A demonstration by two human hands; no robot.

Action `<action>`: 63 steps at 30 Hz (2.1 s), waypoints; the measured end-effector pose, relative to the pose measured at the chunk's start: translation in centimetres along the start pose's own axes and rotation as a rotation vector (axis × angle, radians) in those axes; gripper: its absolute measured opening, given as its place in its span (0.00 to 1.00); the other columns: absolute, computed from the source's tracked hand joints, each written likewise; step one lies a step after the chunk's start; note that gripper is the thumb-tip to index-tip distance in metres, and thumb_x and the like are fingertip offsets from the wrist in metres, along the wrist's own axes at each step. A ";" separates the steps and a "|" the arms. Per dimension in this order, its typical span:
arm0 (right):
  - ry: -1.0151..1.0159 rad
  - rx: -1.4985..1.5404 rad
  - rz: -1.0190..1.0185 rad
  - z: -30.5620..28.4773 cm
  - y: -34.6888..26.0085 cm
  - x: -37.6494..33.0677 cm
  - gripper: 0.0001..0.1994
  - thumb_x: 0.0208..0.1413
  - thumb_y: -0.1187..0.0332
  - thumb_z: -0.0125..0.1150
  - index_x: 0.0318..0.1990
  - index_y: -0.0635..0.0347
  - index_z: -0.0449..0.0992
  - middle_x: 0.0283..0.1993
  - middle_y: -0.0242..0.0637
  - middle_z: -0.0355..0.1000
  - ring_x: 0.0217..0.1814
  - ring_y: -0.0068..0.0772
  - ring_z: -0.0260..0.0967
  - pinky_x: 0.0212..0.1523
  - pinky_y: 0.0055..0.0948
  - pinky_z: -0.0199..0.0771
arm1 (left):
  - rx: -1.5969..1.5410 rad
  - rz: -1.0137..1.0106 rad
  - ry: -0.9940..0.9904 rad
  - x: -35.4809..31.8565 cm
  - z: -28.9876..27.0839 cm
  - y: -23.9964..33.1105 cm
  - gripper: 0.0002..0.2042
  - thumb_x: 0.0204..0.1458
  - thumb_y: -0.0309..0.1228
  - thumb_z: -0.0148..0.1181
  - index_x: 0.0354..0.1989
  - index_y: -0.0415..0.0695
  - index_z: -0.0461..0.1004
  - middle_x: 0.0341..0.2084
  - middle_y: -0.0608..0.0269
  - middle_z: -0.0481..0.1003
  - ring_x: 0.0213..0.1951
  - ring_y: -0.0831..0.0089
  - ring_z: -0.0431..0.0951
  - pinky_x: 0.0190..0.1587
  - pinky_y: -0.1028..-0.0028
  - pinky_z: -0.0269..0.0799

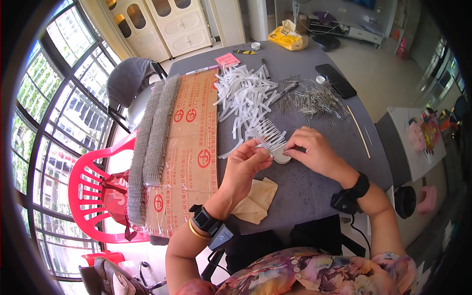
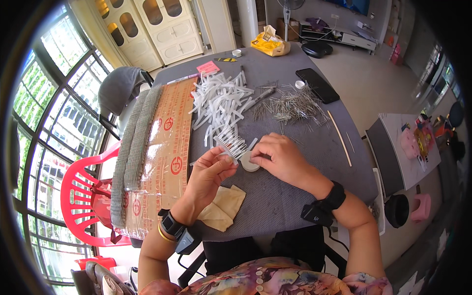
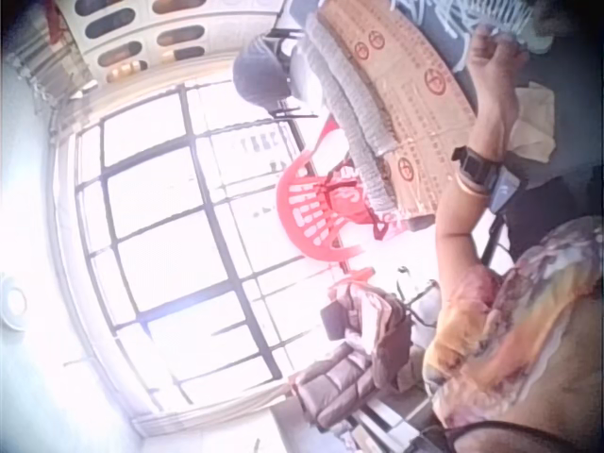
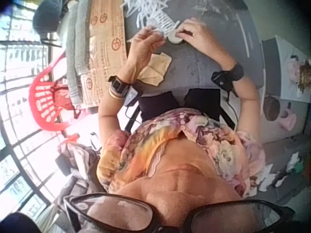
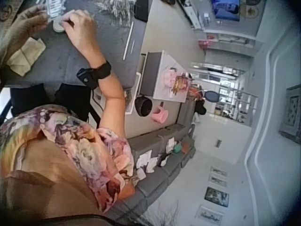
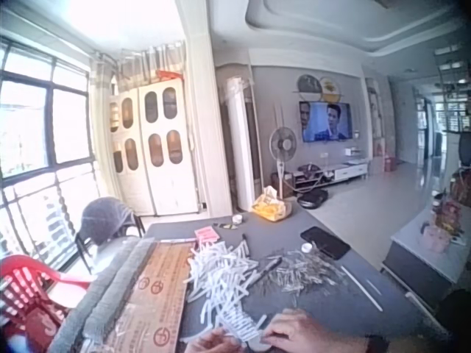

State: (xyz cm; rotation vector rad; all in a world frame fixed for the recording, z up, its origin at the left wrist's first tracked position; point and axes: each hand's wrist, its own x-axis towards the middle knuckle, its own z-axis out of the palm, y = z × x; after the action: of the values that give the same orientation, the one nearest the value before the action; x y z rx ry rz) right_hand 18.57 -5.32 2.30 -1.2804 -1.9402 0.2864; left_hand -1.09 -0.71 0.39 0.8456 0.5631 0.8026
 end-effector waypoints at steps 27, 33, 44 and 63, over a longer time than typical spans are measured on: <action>0.104 0.628 0.216 0.9 -0.8 -0.7 0.03 0.45 0.75 0.61 0.27 0.66 0.74 0.28 0.33 0.74 0.28 0.15 0.67 0.30 0.16 0.68 | 0.021 0.094 -0.034 0.0 0.2 -0.5 0.10 0.49 0.22 0.54 0.41 0.43 0.69 0.30 0.65 0.74 0.34 0.76 0.75 0.39 0.77 0.73; 0.079 0.591 0.243 0.7 -0.9 -0.7 0.03 0.45 0.75 0.60 0.26 0.65 0.74 0.27 0.32 0.74 0.27 0.14 0.66 0.28 0.16 0.67 | 0.006 0.118 -0.032 -0.1 0.4 -0.4 0.10 0.48 0.21 0.55 0.39 0.43 0.70 0.29 0.66 0.74 0.33 0.75 0.75 0.39 0.76 0.73; 0.074 0.447 0.301 1.5 -2.0 -1.0 0.04 0.45 0.74 0.62 0.26 0.66 0.73 0.24 0.30 0.72 0.25 0.12 0.64 0.25 0.15 0.65 | 0.244 0.341 0.058 -0.8 1.2 -0.9 0.13 0.48 0.20 0.56 0.43 0.38 0.70 0.28 0.66 0.73 0.30 0.80 0.72 0.35 0.80 0.70; -0.078 1.279 0.427 -0.4 -0.1 -0.7 0.35 0.53 0.35 0.24 0.37 0.60 0.68 0.31 0.29 0.64 0.32 0.16 0.60 0.32 0.17 0.59 | 0.427 -0.005 -0.136 -1.7 5.4 0.3 0.37 0.44 0.21 0.57 0.60 0.38 0.40 0.26 0.58 0.73 0.30 0.73 0.75 0.34 0.76 0.72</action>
State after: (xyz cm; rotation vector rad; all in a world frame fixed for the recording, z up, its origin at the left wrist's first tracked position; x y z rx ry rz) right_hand 18.90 -6.03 2.25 -0.7317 -1.0490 1.5011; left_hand 1.67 -4.29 3.85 1.2803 0.6255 0.6214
